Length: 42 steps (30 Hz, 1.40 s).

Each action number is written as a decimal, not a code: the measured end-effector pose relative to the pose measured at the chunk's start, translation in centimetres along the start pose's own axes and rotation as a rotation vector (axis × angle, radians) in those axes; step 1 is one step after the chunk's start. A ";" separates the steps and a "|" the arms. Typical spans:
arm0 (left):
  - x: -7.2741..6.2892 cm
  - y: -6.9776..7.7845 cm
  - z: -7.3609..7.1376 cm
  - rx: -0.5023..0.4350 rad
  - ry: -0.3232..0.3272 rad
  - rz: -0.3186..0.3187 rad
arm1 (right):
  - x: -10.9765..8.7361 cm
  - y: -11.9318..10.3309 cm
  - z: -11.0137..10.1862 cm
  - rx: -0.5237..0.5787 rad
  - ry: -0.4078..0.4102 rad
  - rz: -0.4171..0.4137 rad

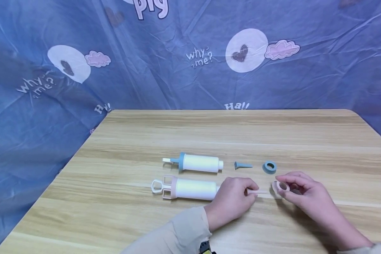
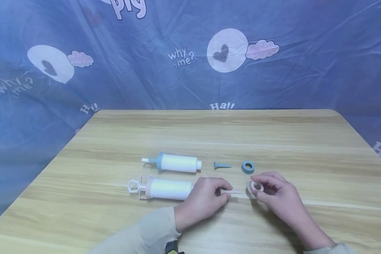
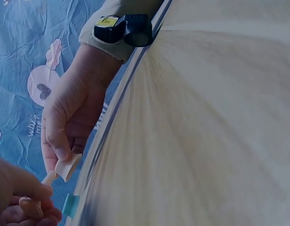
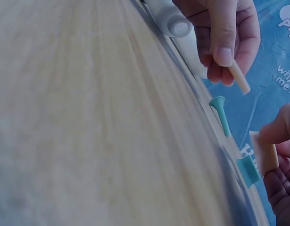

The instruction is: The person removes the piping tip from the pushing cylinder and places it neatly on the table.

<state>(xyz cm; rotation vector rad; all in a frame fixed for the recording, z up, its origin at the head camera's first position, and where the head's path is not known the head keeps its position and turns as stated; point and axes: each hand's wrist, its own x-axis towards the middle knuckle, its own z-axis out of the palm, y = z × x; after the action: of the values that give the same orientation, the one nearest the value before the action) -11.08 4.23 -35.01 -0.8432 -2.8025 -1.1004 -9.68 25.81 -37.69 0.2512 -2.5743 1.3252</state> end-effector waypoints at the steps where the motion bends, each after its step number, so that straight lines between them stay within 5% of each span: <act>1: 0.0 0.0 0.1 0.011 -0.004 -0.006 | 0.0 0.0 0.1 -0.008 -0.002 0.002; 9: 0.2 -0.1 0.5 0.071 -0.009 -0.036 | 0.3 0.1 0.3 -0.074 -0.033 0.051; 18: 0.4 0.1 0.8 0.182 -0.033 0.006 | 0.5 0.2 0.5 -0.059 -0.049 0.081; 42: 0.9 0.4 1.5 0.390 -0.050 0.020 | 0.6 0.3 0.5 -0.066 -0.070 0.082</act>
<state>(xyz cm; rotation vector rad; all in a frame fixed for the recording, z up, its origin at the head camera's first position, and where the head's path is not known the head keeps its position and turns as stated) -11.40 5.83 -35.72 -0.8597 -2.8929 -0.5045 -10.37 25.56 -38.04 0.1855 -2.7082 1.2780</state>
